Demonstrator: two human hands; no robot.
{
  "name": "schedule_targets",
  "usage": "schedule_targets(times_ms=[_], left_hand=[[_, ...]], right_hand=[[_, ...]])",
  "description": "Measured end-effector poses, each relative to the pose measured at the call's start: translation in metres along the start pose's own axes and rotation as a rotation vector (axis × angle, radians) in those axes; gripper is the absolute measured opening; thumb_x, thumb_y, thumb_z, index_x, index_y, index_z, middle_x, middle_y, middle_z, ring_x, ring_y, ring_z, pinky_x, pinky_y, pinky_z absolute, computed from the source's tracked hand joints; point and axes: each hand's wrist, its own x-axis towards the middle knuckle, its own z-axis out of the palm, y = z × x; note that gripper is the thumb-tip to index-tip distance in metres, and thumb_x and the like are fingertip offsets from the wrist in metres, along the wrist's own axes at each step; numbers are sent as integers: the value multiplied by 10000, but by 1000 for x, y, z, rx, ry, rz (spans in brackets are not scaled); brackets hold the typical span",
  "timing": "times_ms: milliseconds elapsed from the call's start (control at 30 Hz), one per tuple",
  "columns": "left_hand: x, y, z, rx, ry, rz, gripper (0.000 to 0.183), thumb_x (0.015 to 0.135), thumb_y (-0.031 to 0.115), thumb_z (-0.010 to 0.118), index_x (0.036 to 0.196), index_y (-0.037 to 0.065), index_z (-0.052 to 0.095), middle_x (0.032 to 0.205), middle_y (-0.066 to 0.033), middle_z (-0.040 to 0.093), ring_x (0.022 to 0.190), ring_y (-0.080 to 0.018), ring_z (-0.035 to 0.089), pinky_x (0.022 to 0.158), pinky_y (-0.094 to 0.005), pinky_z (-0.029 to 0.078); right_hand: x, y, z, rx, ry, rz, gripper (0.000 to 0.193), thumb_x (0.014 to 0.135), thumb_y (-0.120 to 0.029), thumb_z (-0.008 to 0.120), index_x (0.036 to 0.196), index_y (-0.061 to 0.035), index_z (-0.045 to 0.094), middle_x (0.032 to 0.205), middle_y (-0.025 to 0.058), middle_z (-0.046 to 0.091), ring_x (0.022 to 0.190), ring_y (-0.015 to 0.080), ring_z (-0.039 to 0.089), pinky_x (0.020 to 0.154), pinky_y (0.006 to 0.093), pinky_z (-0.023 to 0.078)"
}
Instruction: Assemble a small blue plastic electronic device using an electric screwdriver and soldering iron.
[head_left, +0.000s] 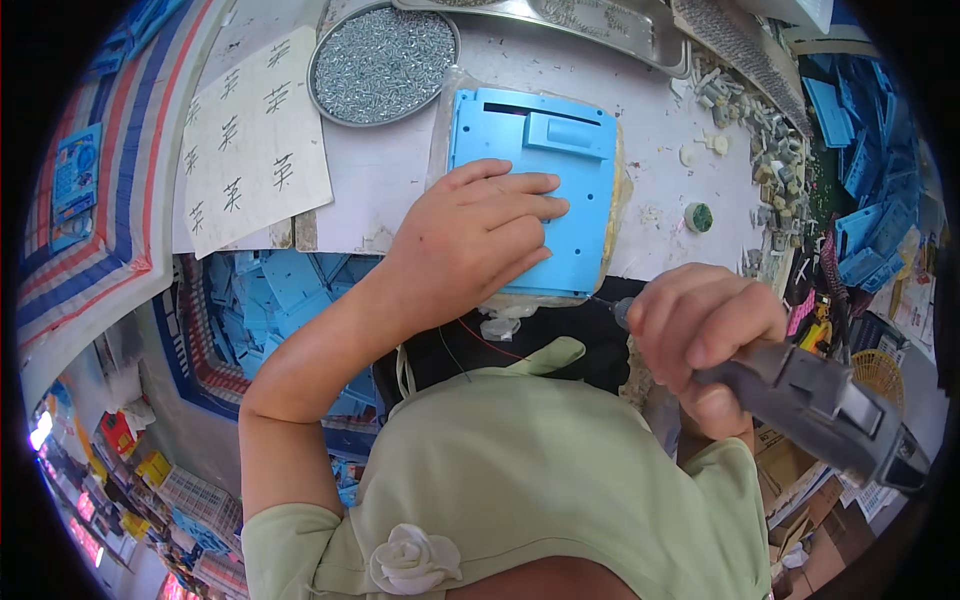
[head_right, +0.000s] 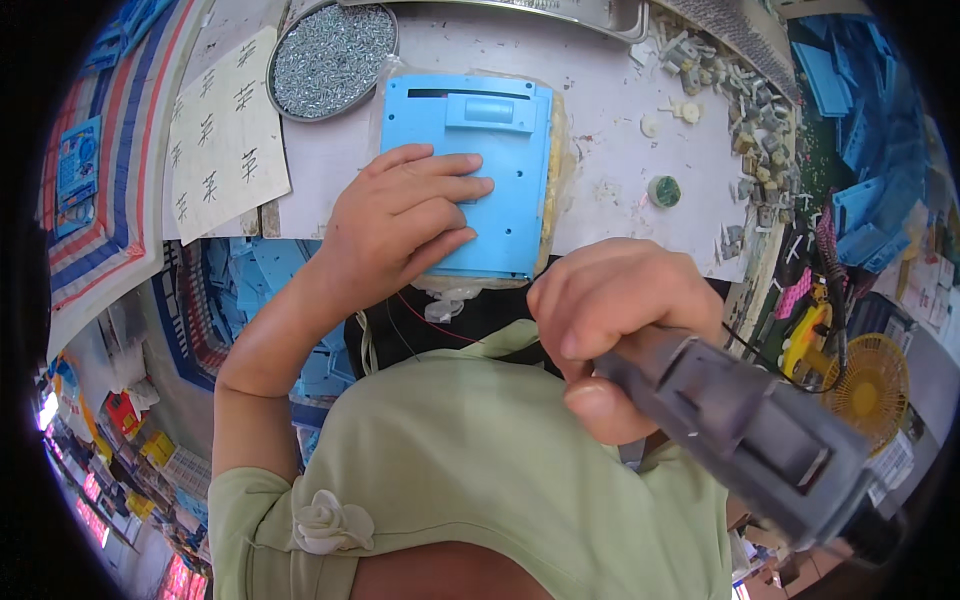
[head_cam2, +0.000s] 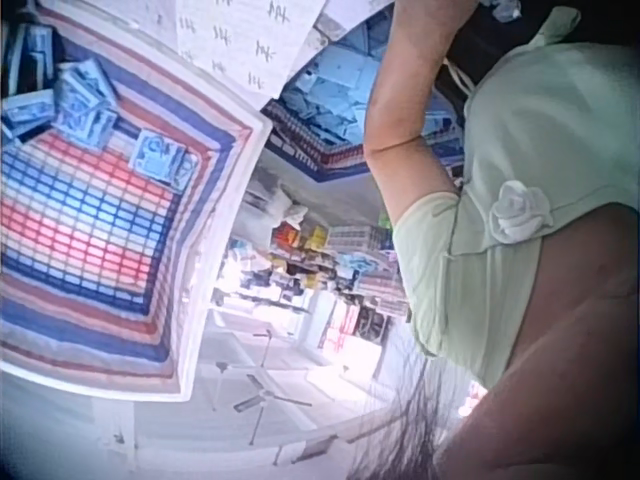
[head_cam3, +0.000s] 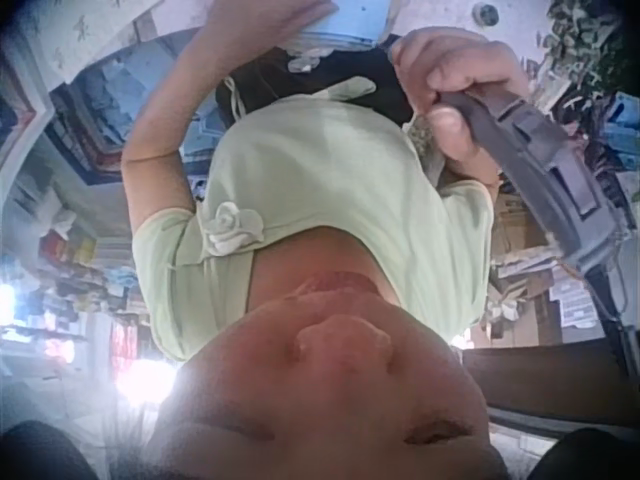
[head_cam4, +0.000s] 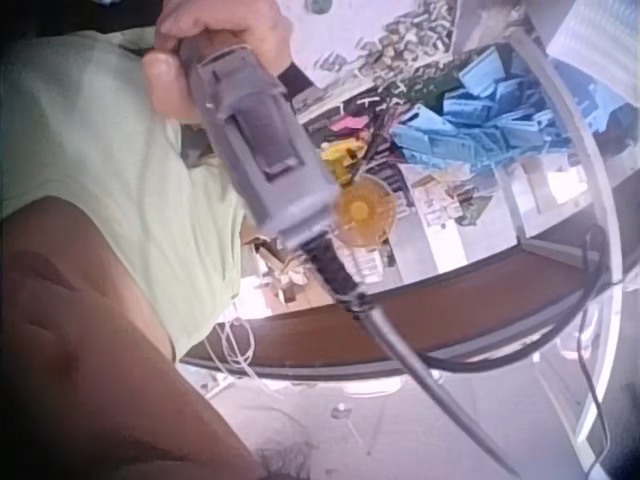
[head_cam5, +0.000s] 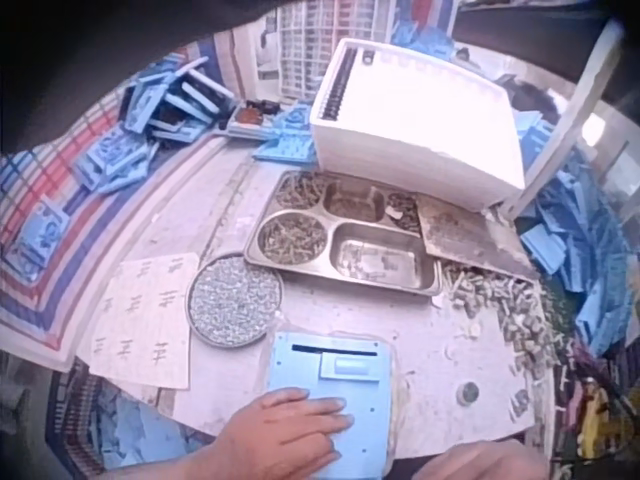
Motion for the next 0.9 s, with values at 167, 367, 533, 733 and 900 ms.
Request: schedule_targets(times_ms=[167, 367, 533, 733, 900], left_hand=[[-2, 0, 1, -25, 22, -26, 145, 840, 129, 764, 928, 66, 667, 1186, -32, 720, 1228, -233, 637, 1054, -470, 465], [1, -2, 1, -70, 34, -14, 149, 847, 112, 759, 954, 64, 667, 1197, -30, 713, 1227, -232, 633, 1050, -482, 464], [-6, -2, 5, -97, 54, -37, 193, 837, 106, 771, 987, 59, 660, 1204, -31, 709, 1224, -233, 634, 1043, -483, 466], [-4, -8, 6, -101, 36, -16, 193, 836, 106, 773, 989, 69, 663, 1205, -31, 706, 1225, -230, 630, 1034, -476, 466], [-5, -5, 3, -105, 23, -19, 182, 838, 112, 774, 983, 84, 667, 1221, -27, 698, 1235, -219, 625, 1045, -458, 459]], right_hand=[[6, 13, 9, -192, -116, -69, 286, 849, -211, 788, 882, -88, 532, 584, 5, 571, 449, 173, 540, 464, 307, 455], [26, 2, -7, -70, -266, -102, 271, 879, -240, 752, 867, -79, 535, 585, 0, 574, 451, 162, 543, 457, 320, 468], [42, 17, 0, -131, -216, -141, 238, 848, -176, 757, 840, -47, 558, 604, 37, 584, 475, 204, 559, 481, 346, 491], [50, 28, -1, -126, -275, -117, 298, 859, -212, 773, 813, -55, 523, 565, 22, 546, 439, 192, 522, 437, 347, 452], [66, 14, -24, -87, -169, -188, 204, 798, -107, 761, 806, -48, 566, 619, 48, 590, 497, 222, 574, 516, 360, 511]])
